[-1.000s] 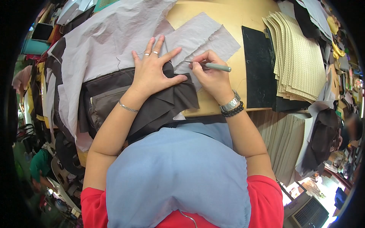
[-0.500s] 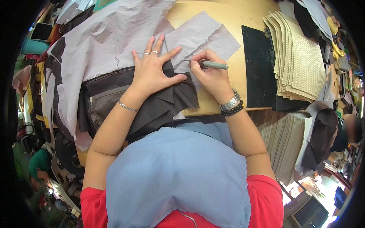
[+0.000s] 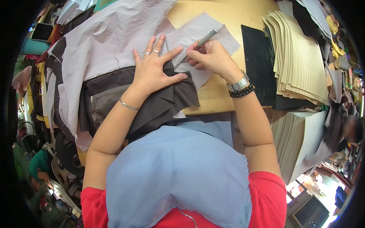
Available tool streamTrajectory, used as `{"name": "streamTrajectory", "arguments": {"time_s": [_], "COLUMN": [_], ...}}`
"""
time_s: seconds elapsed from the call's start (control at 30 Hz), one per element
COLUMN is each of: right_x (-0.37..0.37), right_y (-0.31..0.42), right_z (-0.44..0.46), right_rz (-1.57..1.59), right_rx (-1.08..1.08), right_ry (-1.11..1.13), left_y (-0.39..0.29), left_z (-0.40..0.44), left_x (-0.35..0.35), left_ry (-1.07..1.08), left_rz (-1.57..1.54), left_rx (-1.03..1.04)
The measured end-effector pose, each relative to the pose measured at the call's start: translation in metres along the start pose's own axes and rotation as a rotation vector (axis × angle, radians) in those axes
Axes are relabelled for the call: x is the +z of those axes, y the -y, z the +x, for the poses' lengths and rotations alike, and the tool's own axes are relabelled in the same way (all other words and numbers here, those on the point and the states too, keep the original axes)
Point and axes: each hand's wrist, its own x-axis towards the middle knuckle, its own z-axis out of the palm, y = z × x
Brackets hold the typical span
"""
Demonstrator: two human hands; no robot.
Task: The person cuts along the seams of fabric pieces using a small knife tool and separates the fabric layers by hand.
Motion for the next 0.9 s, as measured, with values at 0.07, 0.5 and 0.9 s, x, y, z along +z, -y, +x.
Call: {"name": "streamTrajectory", "arguments": {"time_s": [0.07, 0.5, 0.9], "right_x": [0.0, 0.011, -0.006], "right_y": [-0.001, -0.012, -0.025], "right_z": [0.002, -0.01, -0.01], "right_rz": [0.023, 0.195, 0.372], "right_rx": [0.022, 0.048, -0.025], "right_ry": [0.027, -0.044, 0.169], "left_y": [0.0, -0.001, -0.001], "left_z": [0.0, 0.001, 0.002], "left_x": [0.0, -0.001, -0.003], "left_ry": [-0.004, 0.027, 0.039], "left_rz": [0.005, -0.026, -0.036], "left_rx": [0.004, -0.01, -0.006]}}
